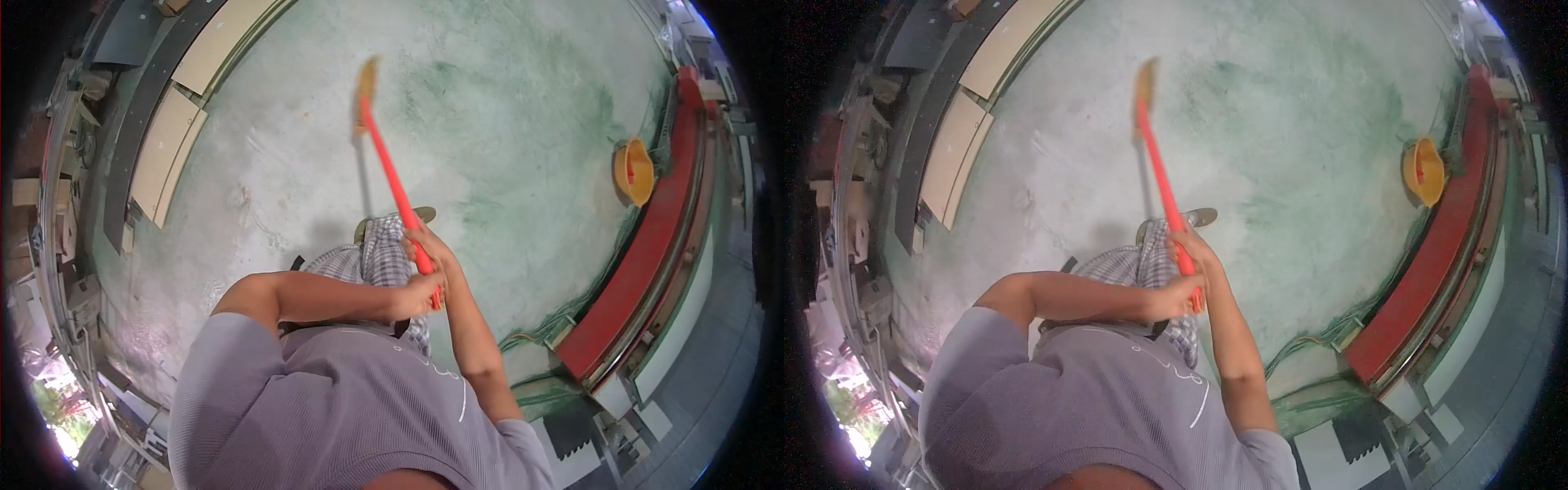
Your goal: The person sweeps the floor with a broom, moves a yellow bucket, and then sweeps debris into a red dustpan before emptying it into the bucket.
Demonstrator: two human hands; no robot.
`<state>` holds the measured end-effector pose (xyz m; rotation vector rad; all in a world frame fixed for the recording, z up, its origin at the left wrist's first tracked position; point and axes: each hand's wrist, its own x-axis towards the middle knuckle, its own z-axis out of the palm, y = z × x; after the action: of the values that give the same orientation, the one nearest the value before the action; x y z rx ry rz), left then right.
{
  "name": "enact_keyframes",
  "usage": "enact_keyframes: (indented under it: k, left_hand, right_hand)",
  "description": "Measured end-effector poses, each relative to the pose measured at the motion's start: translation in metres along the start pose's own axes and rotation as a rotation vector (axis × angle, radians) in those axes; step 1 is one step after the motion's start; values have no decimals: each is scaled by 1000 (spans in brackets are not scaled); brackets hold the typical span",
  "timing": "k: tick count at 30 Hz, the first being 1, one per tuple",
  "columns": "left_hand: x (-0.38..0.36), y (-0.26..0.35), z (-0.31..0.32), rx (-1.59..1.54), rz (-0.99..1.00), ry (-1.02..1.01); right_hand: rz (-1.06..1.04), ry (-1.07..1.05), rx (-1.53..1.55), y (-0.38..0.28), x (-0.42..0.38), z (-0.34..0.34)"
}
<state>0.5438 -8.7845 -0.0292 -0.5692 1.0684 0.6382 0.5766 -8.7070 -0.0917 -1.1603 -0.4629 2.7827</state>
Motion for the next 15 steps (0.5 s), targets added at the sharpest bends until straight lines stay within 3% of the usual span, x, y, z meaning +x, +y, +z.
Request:
enact_keyframes:
  k: [1, 2, 4, 8, 10, 11, 13, 15]
  left_hand:
    - [-8, 23, 4, -43, 27, -76]
    - [2, 35, -4, 11, 245, -216]
    - [40, 67, -9, -250, 82, -126]
    - [59, 125, 14, -163, 31, -26]
    - [73, 134, 28, -117, -127, 7]
    - [79, 134, 36, -124, -131, 6]
    - [96, 119, 61, 103, -201, -207]
    - [156, 78, 70, -20, -342, -336]
  right_hand:
    - [8, -52, -23, -12, 20, 2]
    - [15, -103, -54, -24, 38, 5]
    - [90, -66, -92, -50, 63, 18]
    - [206, -105, -58, -59, 124, -32]
    - [114, -63, -178, -54, 138, -77]
    - [86, 17, -34, -58, 124, -89]
    - [42, 102, 136, -65, 84, -117]
    - [46, 164, 246, -81, 46, -140]
